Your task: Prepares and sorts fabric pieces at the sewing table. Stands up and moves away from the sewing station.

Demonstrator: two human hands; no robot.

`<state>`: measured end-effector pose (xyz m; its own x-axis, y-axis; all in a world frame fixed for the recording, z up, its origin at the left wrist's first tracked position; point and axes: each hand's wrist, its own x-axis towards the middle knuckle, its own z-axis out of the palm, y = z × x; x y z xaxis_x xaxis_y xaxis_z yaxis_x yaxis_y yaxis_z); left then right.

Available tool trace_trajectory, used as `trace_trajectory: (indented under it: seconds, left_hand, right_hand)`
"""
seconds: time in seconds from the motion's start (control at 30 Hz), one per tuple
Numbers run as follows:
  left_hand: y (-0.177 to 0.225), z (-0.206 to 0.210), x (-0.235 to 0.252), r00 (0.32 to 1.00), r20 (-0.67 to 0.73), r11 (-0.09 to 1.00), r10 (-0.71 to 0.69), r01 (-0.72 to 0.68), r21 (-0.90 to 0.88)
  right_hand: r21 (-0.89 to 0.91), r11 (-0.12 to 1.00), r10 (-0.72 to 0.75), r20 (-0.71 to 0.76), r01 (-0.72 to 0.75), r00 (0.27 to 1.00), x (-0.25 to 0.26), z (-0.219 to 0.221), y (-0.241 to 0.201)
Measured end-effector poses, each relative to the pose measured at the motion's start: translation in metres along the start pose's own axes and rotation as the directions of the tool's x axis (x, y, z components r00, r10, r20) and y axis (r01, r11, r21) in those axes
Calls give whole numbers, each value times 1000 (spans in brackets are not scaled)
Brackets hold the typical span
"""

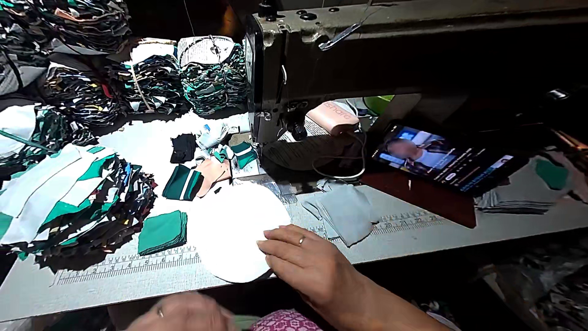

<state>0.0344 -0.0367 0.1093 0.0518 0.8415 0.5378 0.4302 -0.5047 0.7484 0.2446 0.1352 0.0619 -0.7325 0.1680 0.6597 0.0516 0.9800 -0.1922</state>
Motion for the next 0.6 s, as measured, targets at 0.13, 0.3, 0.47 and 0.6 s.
trace_trajectory:
  seconds: [0.13,0.3,0.47,0.6]
  left_hand:
    - [-23,1,30,999,28,925,-36,23,378]
    - [-69,29,50,993,98,819,-62,-5,573]
    - [-70,45,62,947,224,714,-228,6,701]
    - [-67,43,65,906,263,665,-330,26,746]
  right_hand:
    - [51,996,70,134,-77,989,-4,-14,4]
    - [9,981,191,80,-192,978,-9,-52,21]
    - [-272,893,390,73,-358,918,-31,-63,43]
    - [-276,868,444,58,-413,894,-47,-62,47]
